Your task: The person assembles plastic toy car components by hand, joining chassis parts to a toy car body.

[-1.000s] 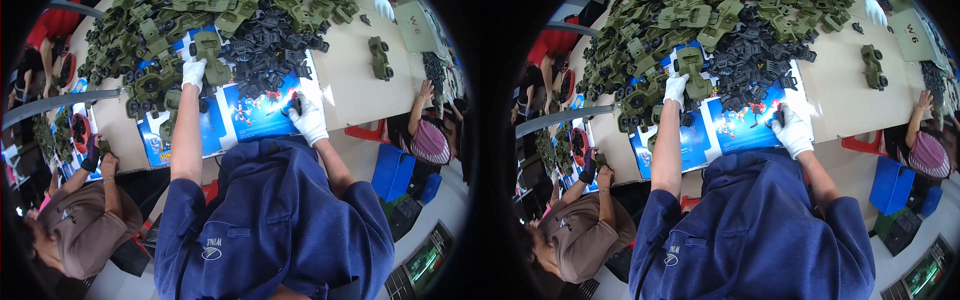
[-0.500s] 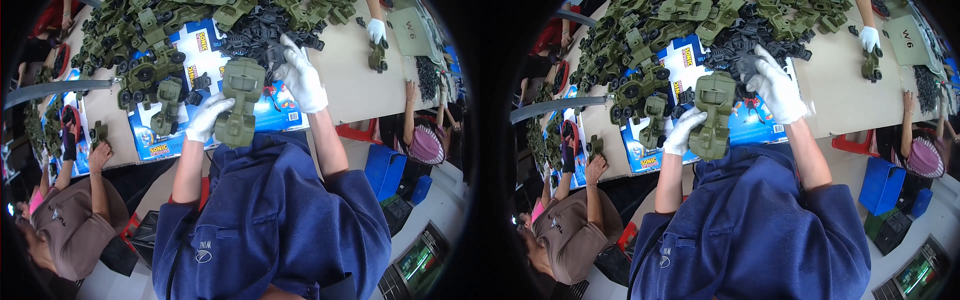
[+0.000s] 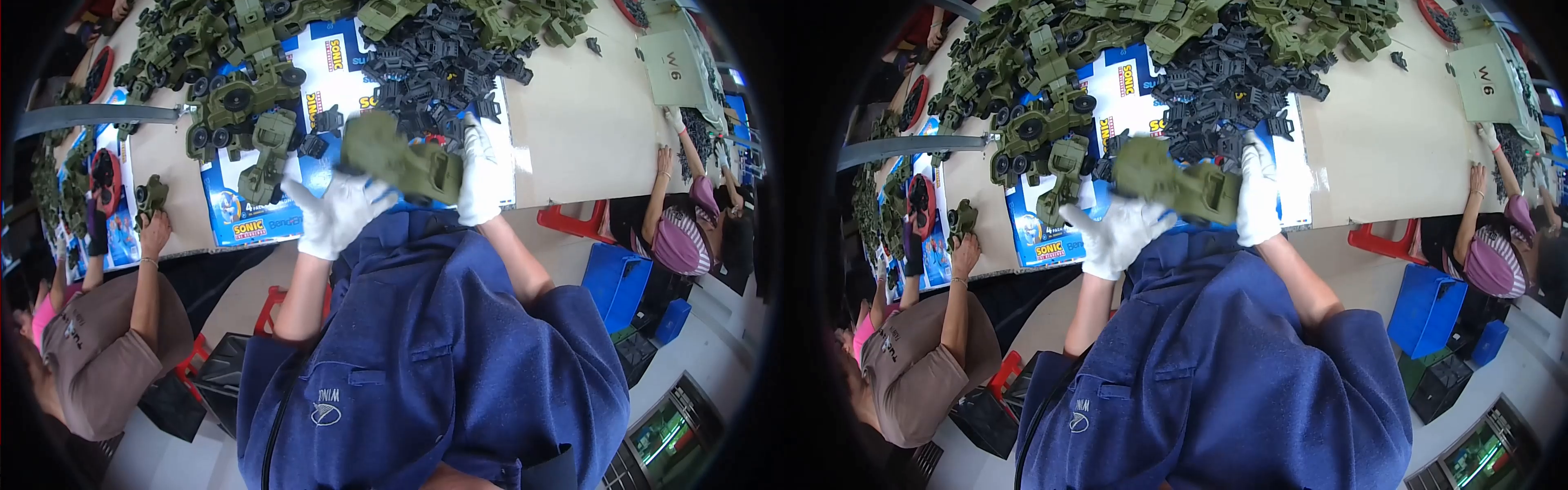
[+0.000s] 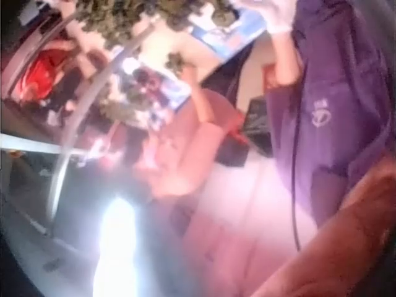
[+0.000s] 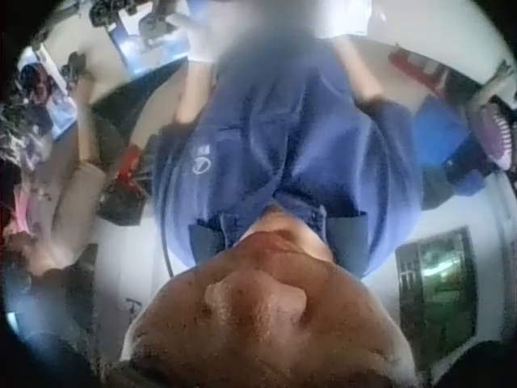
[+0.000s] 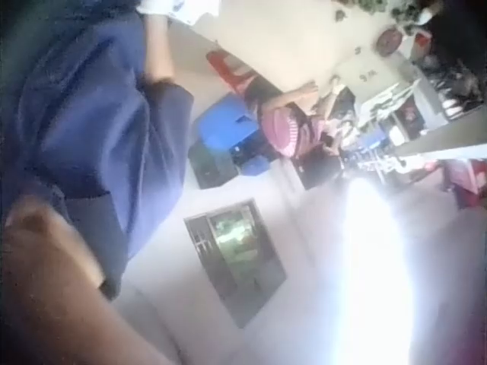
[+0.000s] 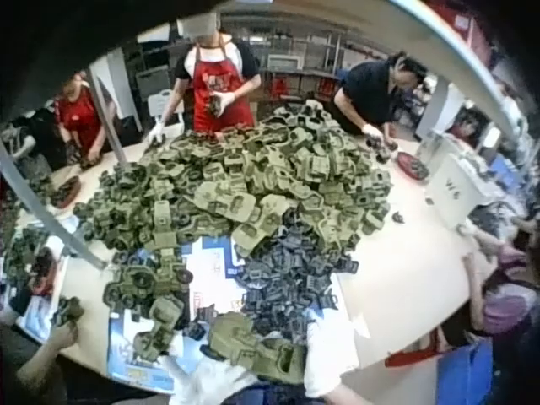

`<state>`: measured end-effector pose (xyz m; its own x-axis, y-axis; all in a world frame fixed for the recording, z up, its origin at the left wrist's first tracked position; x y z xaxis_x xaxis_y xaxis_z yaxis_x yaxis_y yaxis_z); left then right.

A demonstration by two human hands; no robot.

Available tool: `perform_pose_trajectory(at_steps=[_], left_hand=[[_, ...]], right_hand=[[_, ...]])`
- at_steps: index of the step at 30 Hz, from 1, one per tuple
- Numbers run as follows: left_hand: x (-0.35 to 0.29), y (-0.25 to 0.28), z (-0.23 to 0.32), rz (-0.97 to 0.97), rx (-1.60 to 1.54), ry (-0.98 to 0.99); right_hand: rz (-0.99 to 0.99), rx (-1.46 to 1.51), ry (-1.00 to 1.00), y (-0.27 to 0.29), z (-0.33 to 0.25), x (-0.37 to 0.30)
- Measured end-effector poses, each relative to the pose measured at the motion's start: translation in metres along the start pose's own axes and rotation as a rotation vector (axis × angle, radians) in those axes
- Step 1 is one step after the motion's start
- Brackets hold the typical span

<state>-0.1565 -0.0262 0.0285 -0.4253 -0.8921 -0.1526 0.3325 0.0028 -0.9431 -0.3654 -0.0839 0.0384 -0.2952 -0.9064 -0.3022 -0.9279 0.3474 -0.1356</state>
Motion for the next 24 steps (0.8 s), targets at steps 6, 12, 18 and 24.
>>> perform_pose_trajectory(at_steps=[6, 12, 18, 24], left_hand=[[0.046, -0.014, 0.008, 0.338, 0.539, -0.219], [0.069, -0.020, 0.024, 0.292, 0.860, 0.285], [0.056, -0.039, 0.022, 0.079, 0.948, 0.327], [0.052, -0.061, 0.015, -0.047, 0.990, 0.342]], right_hand=[[-0.213, -0.127, 0.139, -0.028, -0.003, -0.023], [-0.451, -0.180, 0.150, -0.029, -0.035, -0.037], [-0.257, 0.361, -0.042, -0.012, -0.083, 0.001], [-0.583, -0.197, 0.081, -0.024, -0.067, 0.016]])
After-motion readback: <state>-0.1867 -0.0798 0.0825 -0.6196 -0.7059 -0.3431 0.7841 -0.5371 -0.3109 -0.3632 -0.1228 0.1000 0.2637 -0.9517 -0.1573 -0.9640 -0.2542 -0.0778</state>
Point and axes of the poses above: each hand's wrist, its own x-axis towards the middle knuckle, its own y-axis out of the back of the hand, z = x × y, the point moved 6 cm from there along x, towards the middle knuckle, and after that the axes turned 4 degrees about x, right-handed, at the moved point
